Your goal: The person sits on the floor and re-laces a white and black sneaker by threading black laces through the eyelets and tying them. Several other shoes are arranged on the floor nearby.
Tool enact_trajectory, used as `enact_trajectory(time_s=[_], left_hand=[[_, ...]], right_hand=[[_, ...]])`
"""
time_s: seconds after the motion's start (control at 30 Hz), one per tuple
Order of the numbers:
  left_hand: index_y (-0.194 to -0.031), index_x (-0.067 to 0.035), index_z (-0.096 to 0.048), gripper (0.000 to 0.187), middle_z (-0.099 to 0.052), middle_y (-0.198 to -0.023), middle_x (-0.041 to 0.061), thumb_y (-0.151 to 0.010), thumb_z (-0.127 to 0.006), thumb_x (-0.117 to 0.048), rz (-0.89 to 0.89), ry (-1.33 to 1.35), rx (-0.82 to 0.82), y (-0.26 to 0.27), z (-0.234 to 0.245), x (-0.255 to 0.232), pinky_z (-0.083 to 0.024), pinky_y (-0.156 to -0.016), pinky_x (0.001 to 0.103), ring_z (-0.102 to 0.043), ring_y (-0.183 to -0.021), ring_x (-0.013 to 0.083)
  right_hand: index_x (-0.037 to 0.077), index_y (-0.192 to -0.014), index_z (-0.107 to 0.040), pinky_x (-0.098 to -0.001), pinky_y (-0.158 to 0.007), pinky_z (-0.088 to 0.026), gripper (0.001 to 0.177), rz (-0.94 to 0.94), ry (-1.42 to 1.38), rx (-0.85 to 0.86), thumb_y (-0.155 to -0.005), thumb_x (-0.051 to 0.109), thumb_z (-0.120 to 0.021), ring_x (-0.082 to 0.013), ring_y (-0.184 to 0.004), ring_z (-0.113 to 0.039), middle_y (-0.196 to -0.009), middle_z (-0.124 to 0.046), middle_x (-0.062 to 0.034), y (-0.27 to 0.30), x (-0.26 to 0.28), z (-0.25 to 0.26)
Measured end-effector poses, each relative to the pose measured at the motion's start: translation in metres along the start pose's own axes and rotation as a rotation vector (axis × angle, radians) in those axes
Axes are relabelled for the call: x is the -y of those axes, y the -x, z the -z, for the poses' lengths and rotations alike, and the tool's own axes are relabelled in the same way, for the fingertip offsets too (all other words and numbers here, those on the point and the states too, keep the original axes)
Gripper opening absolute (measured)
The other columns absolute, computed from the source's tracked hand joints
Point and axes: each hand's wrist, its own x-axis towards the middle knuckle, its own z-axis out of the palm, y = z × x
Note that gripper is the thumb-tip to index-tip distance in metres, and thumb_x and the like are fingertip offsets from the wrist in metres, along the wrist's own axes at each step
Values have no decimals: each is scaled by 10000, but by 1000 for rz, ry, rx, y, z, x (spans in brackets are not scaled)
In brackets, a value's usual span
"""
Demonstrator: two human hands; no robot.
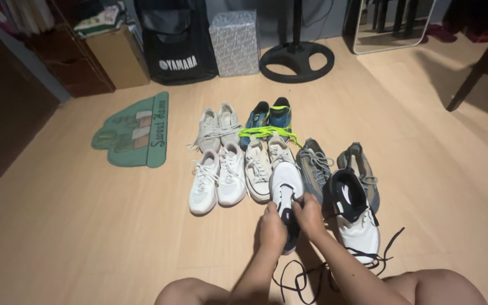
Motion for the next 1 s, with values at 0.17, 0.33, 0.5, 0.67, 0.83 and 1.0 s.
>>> enact_trajectory(time_s=[0.17, 0.33, 0.5, 0.67, 0.83, 1.0], left_hand=[[-1086, -24, -564, 133, -681, -990, 211, -988, -479, -57, 42, -365, 206, 18, 6, 0, -557, -825, 517, -694, -948, 425], [-1143, -68, -634, 241, -501, -1337, 349, -926, -529, -79, -69, -220, 226, 40, 12, -10, -476, -980, 538, -522, -1184, 546], [-1155, -91, -680, 253, -287, -1569, 330, -941, -545, -107, -101, -74, 418, 31, 10, -3, -378, -1089, 555, -397, -1365, 539], [-1171, -67, -690, 260, -209, -1597, 328, -1002, -550, -207, -66, -62, 535, 6, 13, 14, -304, -1160, 497, -360, -1369, 523], [-957, 30, -718, 372, -526, -1483, 224, -1011, -586, -314, -50, 340, 369, -37, 13, 24, -422, -1108, 419, -568, -1295, 367], [-1108, -54, -690, 281, -661, -1306, 263, -1024, -574, -296, -203, 523, 370, -96, 16, -11, -464, -1069, 401, -624, -1211, 355]], right_hand=[[24, -969, -630, -517, -826, -484, 165, 94, 127, -47, -893, 154, -698, -472, -962, -608, -1046, -625, -233, 17, 21, 8], [69, -1043, -662, -504, -838, -497, 145, 106, 72, -19, -938, 167, -643, -455, -967, -622, -1079, -631, -224, 29, 31, 5], [25, -957, -674, -483, -843, -501, 166, 114, -18, 19, -921, 186, -657, -438, -952, -633, -998, -665, -237, 11, 15, 3], [6, -908, -673, -441, -782, -523, 284, -270, -172, 207, -958, 283, -636, -339, -798, -669, -818, -692, -168, -7, 11, 9], [20, -874, -638, -373, -634, -522, 390, -486, -440, 334, -1034, 359, -529, -182, -644, -608, -679, -623, -43, -34, 43, 60], [50, -842, -698, -321, -438, -380, 357, -442, -384, 481, -1013, 336, -571, -142, -453, -429, -574, -484, -29, -80, 103, 119]])
